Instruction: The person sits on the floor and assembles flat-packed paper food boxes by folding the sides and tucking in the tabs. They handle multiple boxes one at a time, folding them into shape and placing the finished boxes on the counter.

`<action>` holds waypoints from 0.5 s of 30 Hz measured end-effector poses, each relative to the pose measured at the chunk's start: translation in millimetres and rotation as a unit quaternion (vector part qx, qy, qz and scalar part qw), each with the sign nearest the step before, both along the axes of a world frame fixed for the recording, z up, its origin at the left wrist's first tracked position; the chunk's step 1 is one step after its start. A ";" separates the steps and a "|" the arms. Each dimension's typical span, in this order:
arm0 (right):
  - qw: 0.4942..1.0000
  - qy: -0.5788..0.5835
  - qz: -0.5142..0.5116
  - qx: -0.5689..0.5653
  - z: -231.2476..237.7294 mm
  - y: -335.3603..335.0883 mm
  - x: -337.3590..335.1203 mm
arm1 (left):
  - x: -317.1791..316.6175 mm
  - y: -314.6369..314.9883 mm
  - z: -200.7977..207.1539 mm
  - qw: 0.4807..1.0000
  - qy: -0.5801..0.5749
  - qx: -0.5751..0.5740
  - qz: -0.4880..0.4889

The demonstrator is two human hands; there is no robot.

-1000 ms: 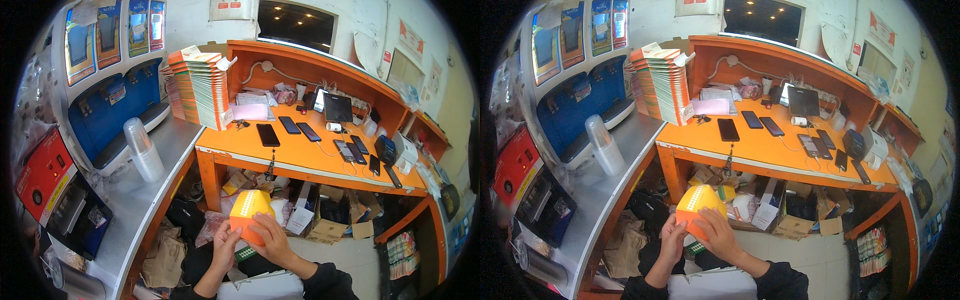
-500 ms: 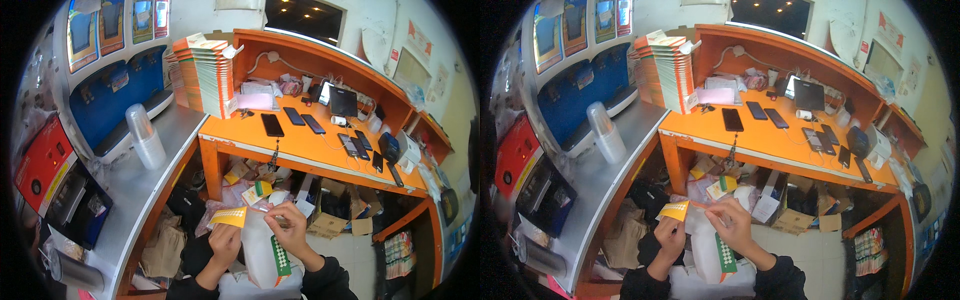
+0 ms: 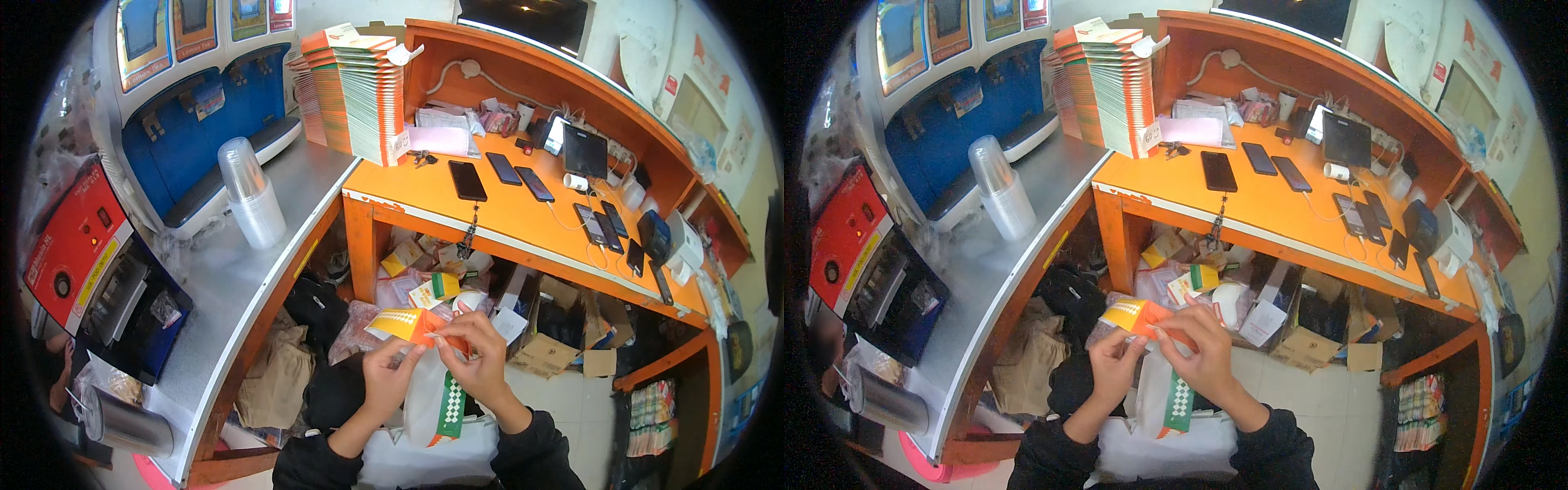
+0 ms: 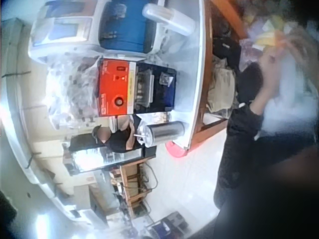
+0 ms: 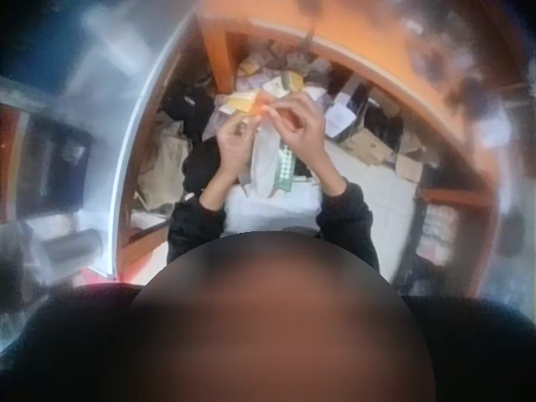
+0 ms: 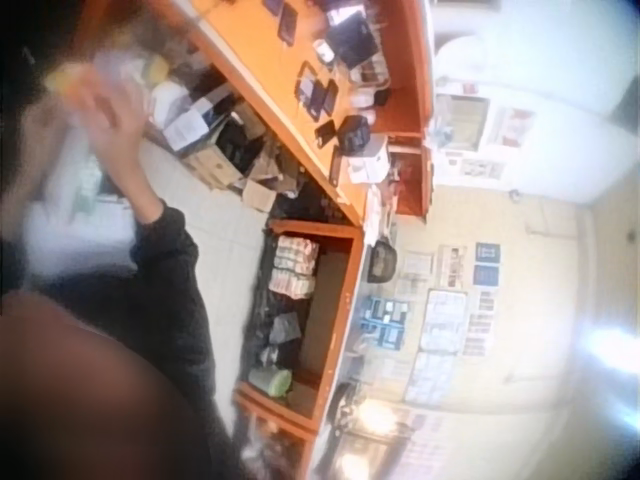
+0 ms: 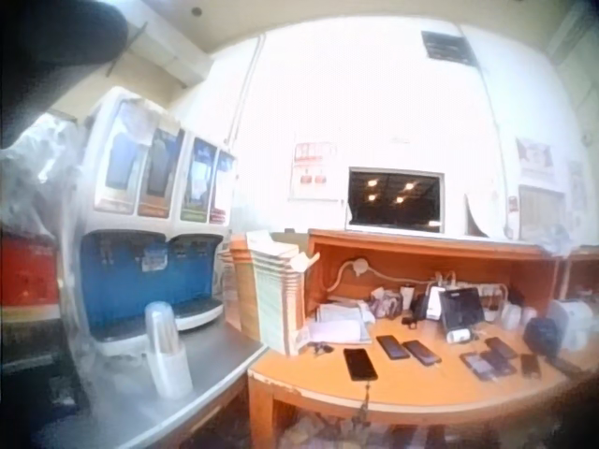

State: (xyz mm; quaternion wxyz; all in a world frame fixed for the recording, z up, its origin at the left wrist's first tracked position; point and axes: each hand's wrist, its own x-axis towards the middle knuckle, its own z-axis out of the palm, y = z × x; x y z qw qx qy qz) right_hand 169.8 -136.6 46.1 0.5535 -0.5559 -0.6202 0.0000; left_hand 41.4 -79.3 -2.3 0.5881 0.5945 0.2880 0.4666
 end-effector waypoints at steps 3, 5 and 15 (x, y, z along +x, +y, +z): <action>1.000 0.013 0.023 -0.012 -3.5 2.7 0.3 | 0.5 5.5 -3.8 0.986 -0.166 -0.003 0.009; 1.000 0.005 0.026 -0.010 -7.4 5.3 -1.5 | -1.6 6.9 -3.9 0.985 -0.171 -0.007 0.010; 0.972 -0.205 -0.057 -0.096 -5.7 -10.4 -26.9 | 0.0 11.5 -0.1 0.984 -0.167 -0.064 -0.009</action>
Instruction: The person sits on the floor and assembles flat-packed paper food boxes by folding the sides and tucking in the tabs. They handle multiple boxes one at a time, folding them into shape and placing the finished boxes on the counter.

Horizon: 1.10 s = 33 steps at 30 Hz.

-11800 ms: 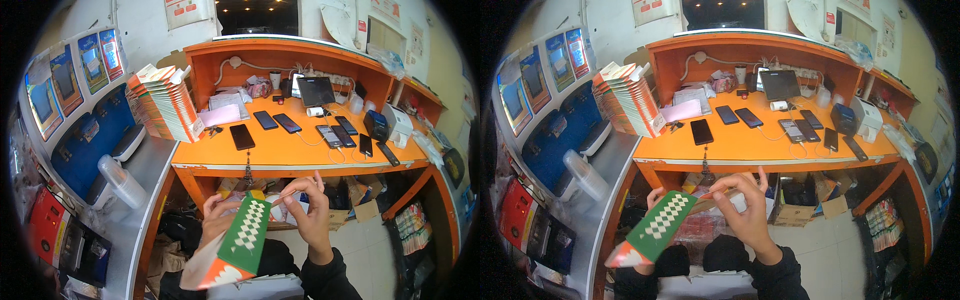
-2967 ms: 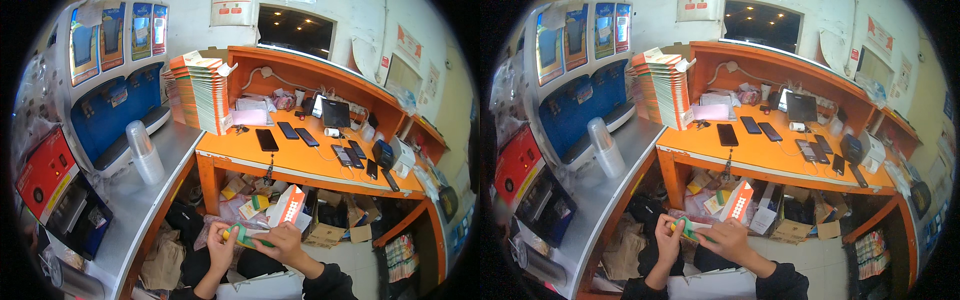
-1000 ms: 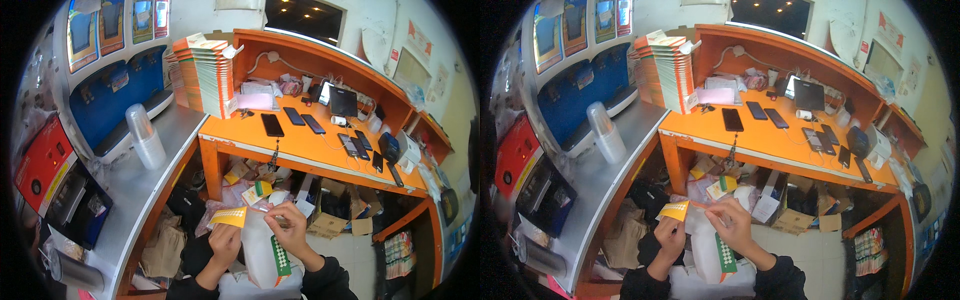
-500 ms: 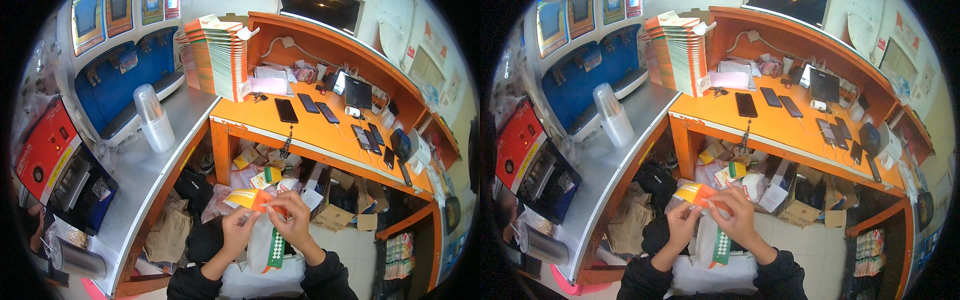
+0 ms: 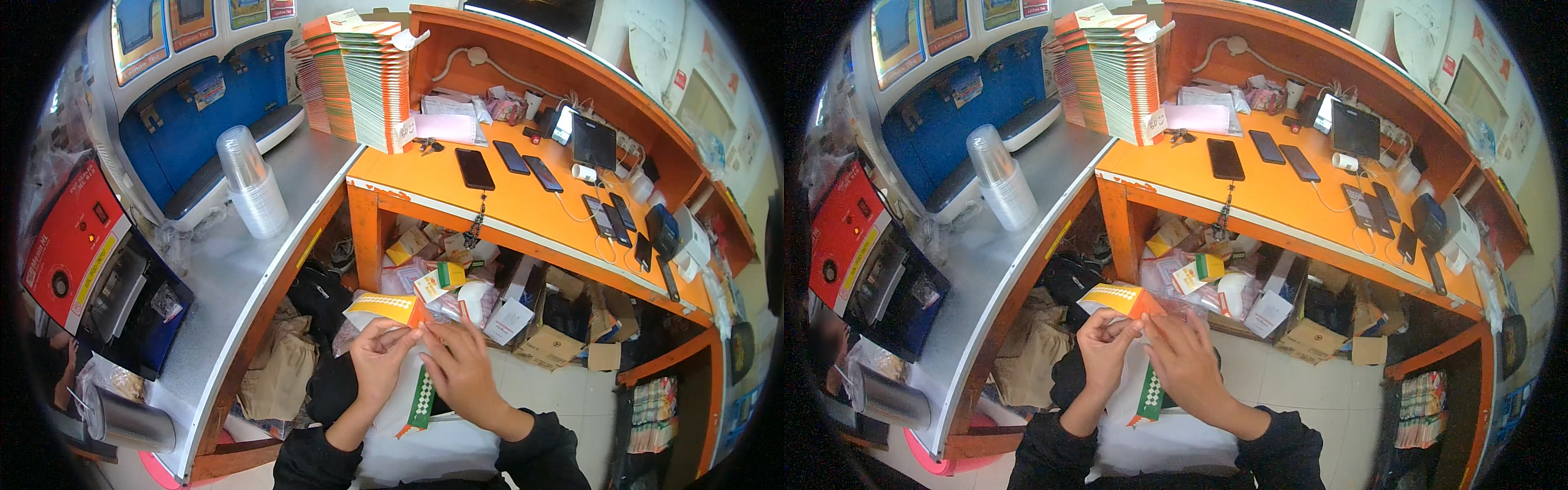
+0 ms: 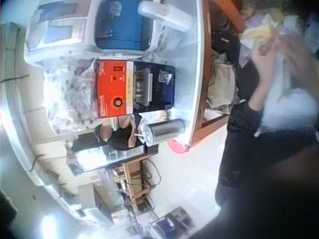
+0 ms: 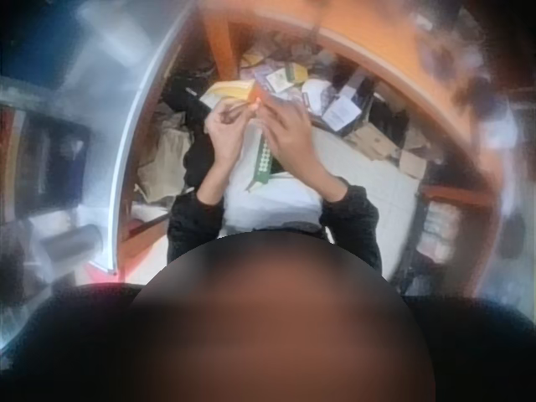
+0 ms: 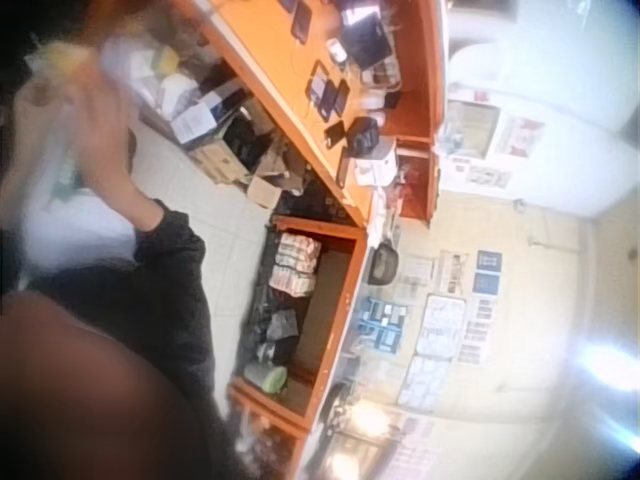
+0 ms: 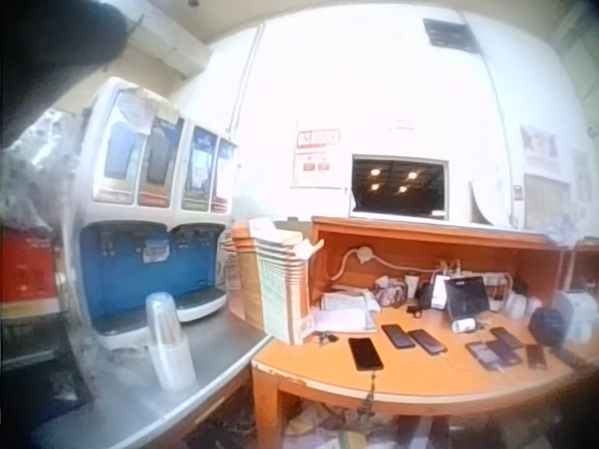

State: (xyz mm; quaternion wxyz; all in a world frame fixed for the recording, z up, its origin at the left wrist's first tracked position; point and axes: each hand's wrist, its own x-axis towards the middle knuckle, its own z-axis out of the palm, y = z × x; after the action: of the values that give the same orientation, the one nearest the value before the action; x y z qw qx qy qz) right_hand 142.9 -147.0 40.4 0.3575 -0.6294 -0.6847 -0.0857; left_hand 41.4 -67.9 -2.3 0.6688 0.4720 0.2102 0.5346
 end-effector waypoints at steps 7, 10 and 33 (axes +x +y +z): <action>0.996 -0.004 0.055 -0.064 34.9 -11.3 53.0 | 2.3 -13.4 4.6 0.980 0.112 0.096 -0.132; 0.965 0.027 0.125 -0.228 49.0 -20.9 75.7 | -3.0 -18.5 11.6 0.936 0.165 0.235 -0.206; 0.906 0.163 -0.155 -0.359 -123.7 -75.7 206.5 | -116.4 -68.2 23.1 0.723 0.603 0.336 -0.001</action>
State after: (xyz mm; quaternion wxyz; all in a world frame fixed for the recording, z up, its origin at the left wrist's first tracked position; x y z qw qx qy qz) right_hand 349.3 -222.7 -83.4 0.1960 -0.8188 -0.4949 0.2150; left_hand -75.0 -136.1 20.7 0.1989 0.8890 0.3748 0.1723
